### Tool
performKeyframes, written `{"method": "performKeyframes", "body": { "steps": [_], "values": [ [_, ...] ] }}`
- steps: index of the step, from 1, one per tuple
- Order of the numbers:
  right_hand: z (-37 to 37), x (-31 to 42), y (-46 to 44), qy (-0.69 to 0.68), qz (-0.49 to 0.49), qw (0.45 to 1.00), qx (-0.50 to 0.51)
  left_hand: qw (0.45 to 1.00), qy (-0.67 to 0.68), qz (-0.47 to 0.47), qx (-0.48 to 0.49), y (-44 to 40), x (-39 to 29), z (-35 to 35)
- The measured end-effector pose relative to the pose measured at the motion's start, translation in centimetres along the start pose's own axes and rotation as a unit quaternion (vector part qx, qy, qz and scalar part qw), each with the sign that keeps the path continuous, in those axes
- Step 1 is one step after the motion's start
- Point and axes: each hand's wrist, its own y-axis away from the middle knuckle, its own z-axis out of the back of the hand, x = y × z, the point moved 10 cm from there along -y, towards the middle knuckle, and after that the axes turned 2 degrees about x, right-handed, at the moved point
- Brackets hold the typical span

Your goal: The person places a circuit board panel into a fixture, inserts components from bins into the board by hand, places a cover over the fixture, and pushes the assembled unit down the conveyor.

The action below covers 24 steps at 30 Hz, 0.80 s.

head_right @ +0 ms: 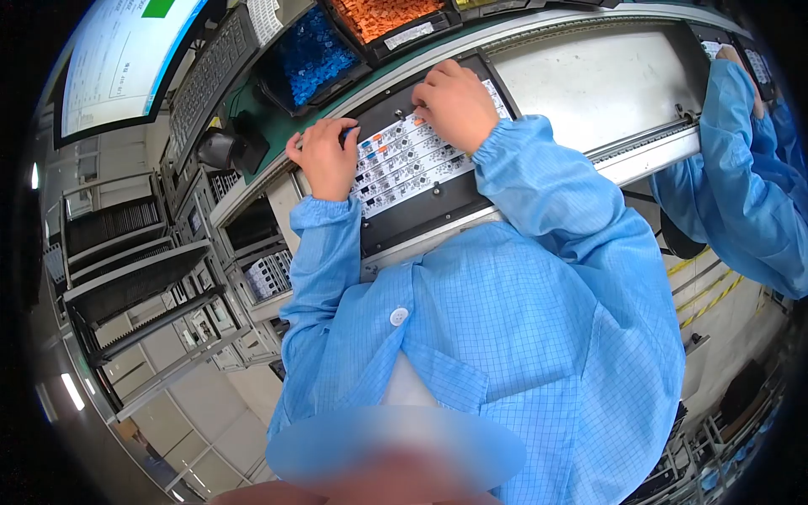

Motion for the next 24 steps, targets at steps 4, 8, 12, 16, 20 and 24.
{"method": "performKeyframes", "body": {
  "steps": [4, 8, 12, 16, 20, 24],
  "values": [
    [-2.4, -0.1, -1.2, 0.045, -0.005, 0.997, 0.056, 0.999, -0.035, -0.021, 0.011, 0.1, -0.5, -0.2],
    [-1.6, -0.7, -0.9, -0.05, -0.033, 0.998, 0.017, 0.999, 0.007, -0.01, -0.033, 0.5, -0.3, 0.5],
    [-0.4, -0.3, -0.2, -0.191, -0.046, 0.98, 0.013, 0.965, 0.229, 0.126, 0.015, 1.6, 2.3, -0.3],
    [-1.0, 1.0, 0.1, -0.27, -0.023, 0.961, 0.045, 0.794, 0.559, 0.223, 0.081, 3.2, 2.6, -3.2],
    [-2.0, 1.8, 0.4, -0.283, -0.009, 0.958, 0.049, 0.609, 0.724, 0.296, 0.135, 4.5, 1.4, -4.5],
    [-1.9, 2.4, 0.4, -0.235, 0.03, 0.971, 0.036, 0.534, 0.774, 0.301, 0.159, 4.9, 0.8, -5.1]
  ]
}}
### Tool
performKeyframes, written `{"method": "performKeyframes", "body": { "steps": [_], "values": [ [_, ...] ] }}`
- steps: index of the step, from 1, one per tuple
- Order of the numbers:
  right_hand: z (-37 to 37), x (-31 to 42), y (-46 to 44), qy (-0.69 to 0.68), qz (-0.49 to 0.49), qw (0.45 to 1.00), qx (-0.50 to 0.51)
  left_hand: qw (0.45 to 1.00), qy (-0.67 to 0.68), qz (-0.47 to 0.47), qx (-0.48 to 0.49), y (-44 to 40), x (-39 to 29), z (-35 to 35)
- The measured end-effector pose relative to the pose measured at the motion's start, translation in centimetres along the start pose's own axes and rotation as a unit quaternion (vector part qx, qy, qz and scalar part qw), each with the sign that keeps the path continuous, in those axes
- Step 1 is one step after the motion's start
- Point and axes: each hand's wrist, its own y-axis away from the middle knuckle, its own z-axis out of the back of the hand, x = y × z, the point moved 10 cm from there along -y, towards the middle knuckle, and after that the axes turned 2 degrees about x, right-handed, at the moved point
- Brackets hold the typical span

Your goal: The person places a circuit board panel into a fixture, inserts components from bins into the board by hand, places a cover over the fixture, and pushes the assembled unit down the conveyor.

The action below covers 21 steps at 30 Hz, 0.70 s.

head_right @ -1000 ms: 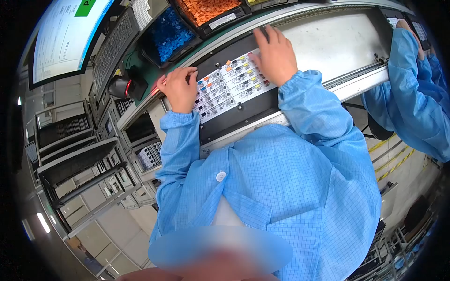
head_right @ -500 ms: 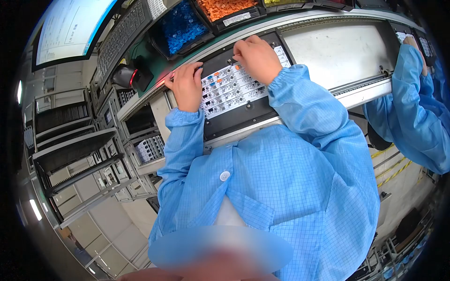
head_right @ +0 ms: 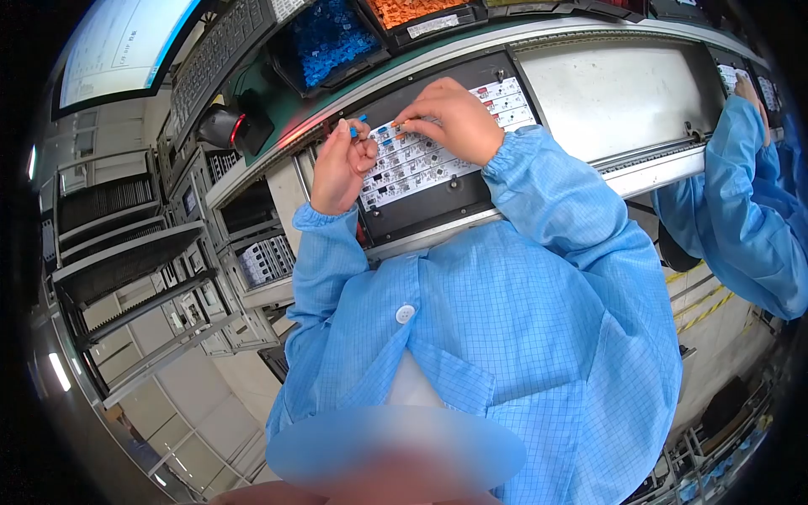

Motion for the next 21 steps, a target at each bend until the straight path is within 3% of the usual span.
{"method": "performKeyframes", "body": {
  "steps": [4, 10, 21],
  "values": [
    [-0.5, -0.6, 0.4, -0.022, -0.061, 0.998, 0.007, 0.997, -0.07, -0.028, -0.01, -0.3, 0.0, 0.2],
    [-1.4, 1.8, 0.6, 0.079, 0.095, 0.992, -0.014, 0.989, -0.132, -0.039, -0.05, -0.1, -0.3, 0.2],
    [-2.0, 2.9, 1.0, 0.147, 0.105, 0.983, 0.021, 0.981, -0.181, -0.05, -0.054, -0.2, -0.3, 0.2]
  ]
}}
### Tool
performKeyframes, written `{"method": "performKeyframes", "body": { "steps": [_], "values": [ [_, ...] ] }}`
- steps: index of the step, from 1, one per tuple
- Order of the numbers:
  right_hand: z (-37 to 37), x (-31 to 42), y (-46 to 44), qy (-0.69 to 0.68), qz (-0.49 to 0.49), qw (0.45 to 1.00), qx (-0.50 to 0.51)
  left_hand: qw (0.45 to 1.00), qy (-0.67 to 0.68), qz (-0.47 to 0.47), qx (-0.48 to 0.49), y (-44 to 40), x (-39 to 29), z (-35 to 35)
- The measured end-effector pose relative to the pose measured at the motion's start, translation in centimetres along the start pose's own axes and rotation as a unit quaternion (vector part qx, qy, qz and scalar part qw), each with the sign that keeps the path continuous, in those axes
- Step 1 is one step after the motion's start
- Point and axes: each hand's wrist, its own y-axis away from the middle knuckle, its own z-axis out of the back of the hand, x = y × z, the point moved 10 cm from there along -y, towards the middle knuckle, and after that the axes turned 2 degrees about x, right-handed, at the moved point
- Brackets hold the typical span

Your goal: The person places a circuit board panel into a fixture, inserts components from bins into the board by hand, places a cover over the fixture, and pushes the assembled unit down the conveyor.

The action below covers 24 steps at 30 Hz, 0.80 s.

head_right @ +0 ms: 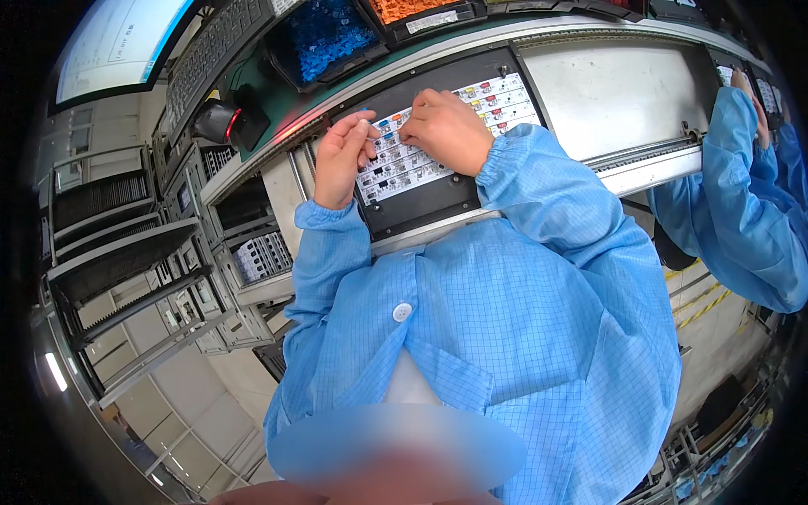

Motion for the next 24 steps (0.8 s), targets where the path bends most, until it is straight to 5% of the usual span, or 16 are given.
{"method": "performKeyframes", "body": {
  "steps": [24],
  "values": [
    [0.1, 0.2, 0.3, 0.035, 0.046, 0.997, 0.057, 0.997, -0.061, -0.048, 0.004, -0.3, 0.3, -0.3]
  ]
}}
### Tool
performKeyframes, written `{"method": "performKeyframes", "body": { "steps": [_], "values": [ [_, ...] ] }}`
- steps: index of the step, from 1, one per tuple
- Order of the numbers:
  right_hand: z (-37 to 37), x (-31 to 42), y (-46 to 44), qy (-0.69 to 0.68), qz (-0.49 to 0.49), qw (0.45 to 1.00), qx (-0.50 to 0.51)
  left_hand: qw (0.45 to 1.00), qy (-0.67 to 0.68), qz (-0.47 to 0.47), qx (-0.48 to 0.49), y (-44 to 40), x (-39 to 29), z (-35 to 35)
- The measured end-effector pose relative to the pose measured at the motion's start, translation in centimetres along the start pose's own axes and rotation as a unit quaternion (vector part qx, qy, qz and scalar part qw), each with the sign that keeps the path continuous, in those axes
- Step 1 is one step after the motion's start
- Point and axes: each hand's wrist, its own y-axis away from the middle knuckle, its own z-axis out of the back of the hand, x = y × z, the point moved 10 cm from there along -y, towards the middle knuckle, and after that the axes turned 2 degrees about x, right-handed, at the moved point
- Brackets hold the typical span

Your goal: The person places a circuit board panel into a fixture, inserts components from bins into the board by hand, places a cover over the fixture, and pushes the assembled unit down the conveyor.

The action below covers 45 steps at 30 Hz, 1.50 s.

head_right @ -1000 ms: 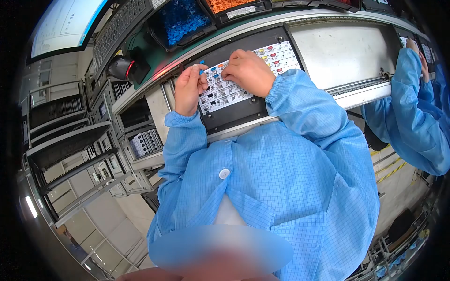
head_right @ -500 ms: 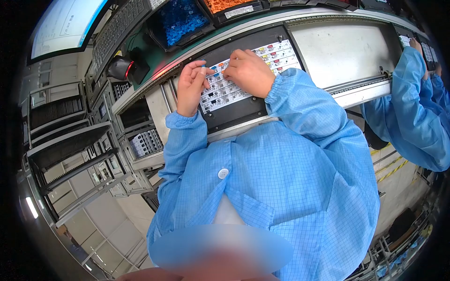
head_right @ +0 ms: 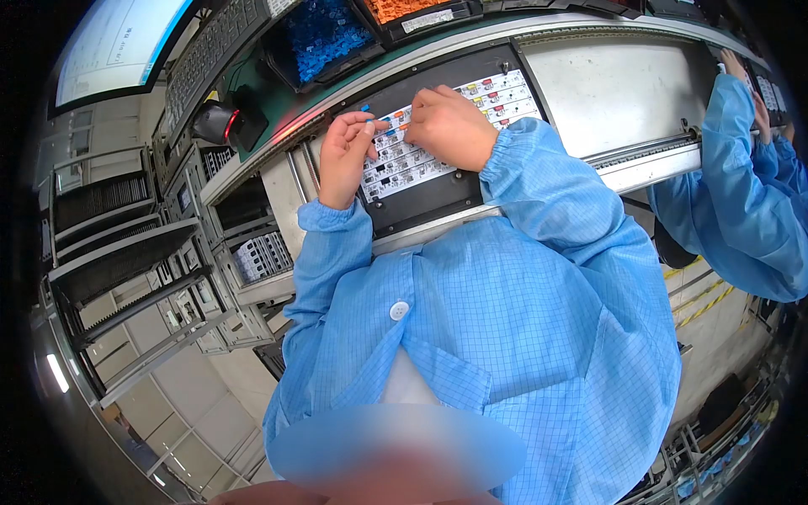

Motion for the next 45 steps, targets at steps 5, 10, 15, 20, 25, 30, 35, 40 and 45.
{"method": "performKeyframes", "body": {
  "steps": [5, 10, 15, 20, 25, 30, 35, 40, 45],
  "values": [
    [2.2, -2.7, 0.7, -0.057, -0.037, 0.997, -0.04, 0.999, -0.026, 0.02, -0.023, 0.7, -0.4, 0.1],
    [5.1, -6.9, 2.3, 0.002, -0.117, 0.988, -0.1, 0.993, -0.097, -0.046, -0.043, 0.9, -0.2, 0.9],
    [3.7, -6.4, 2.3, 0.041, -0.133, 0.987, -0.077, 0.934, -0.342, -0.09, -0.052, 1.7, -3.2, -0.2],
    [3.4, -6.4, 2.3, 0.01, -0.146, 0.986, -0.079, 0.899, -0.422, -0.101, -0.055, 2.7, -4.8, -2.2],
    [3.1, -6.5, 2.4, 0.015, -0.146, 0.986, -0.081, 0.891, -0.432, -0.137, -0.034, 2.8, -4.8, -3.2],
    [3.0, -6.3, 2.3, 0.008, -0.148, 0.986, -0.082, 0.864, -0.447, -0.224, -0.049, 3.1, -4.9, -3.8],
    [3.0, -6.9, 2.5, -0.012, -0.169, 0.981, -0.09, 0.849, -0.465, -0.243, -0.057, 3.4, -5.3, -4.4],
    [2.0, -7.8, 2.8, 0.018, -0.206, 0.977, -0.053, 0.826, -0.493, -0.265, -0.058, 3.9, -5.7, -5.1],
    [2.0, -7.7, 2.8, 0.035, -0.213, 0.975, -0.047, 0.796, -0.542, -0.269, -0.011, 4.6, -6.1, -6.1]
  ]
}}
